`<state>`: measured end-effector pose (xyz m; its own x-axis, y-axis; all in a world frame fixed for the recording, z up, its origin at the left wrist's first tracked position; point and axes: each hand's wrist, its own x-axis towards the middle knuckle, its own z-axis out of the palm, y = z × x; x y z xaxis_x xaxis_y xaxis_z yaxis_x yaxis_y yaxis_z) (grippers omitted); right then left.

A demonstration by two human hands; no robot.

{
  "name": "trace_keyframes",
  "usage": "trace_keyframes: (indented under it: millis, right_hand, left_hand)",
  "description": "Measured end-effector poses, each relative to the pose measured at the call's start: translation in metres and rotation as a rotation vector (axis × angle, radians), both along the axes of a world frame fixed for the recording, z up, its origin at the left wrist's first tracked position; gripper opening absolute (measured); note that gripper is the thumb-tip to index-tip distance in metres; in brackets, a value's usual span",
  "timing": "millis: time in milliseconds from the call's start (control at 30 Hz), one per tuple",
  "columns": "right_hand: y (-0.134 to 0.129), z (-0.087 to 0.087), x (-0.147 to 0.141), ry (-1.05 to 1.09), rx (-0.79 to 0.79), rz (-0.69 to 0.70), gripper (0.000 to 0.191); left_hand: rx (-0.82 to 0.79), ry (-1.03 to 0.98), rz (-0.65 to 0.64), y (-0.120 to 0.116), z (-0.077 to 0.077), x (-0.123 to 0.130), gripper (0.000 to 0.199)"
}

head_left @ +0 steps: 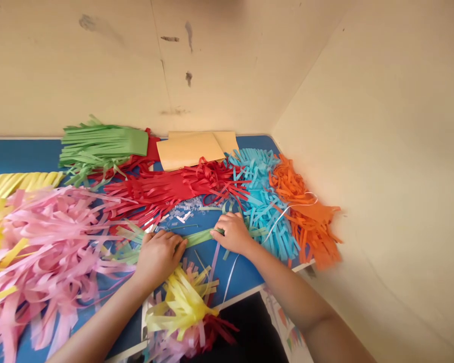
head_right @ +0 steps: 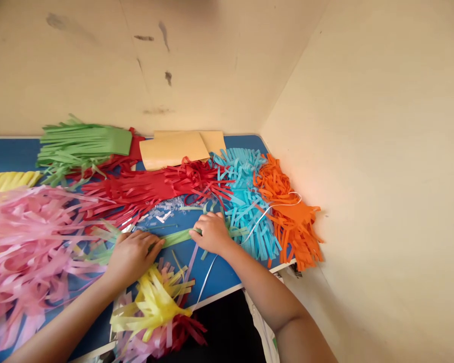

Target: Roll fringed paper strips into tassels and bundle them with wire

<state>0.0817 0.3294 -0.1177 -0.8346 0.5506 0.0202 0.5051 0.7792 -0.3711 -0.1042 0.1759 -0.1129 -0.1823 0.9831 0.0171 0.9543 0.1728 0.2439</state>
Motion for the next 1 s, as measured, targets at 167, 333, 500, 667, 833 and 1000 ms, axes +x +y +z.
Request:
trace_keyframes:
  millis: [167, 333, 500, 667, 833, 1000]
  right_hand:
    - [-0.003, -0.001, -0.006, -0.043, 0.022, -0.042, 0.022]
    - [-0.002, 0.0, -0.006, -0.063, 0.049, -0.063, 0.019]
    - [-0.006, 0.01, 0.0, -0.005, 0.179, -0.056, 0.014]
    - [-0.02, 0.005, -0.003, 0.037, 0.328, 0.345, 0.013]
    - [-0.016, -0.001, -0.012, 0.018, 0.315, 0.35, 0.022]
    - [-0.019, 0.009, -0.02, -0.014, 0.239, 0.257, 0.017]
  left_hand:
    - [-0.077, 0.064, 0.001, 0.011, 0.007, 0.003, 0.04]
    - [-0.094, 0.117, -0.001, 0.016, 0.01, 0.002, 0.039]
    - [0.015, 0.152, -0.017, 0.012, 0.01, -0.004, 0.024]
    - [0.206, 0.2, -0.207, 0.005, 0.01, 0.001, 0.022]
    - [0.319, 0.254, -0.223, 0.004, 0.009, 0.013, 0.018]
    - [0.365, 0.291, -0.188, 0.007, 0.007, 0.014, 0.02]
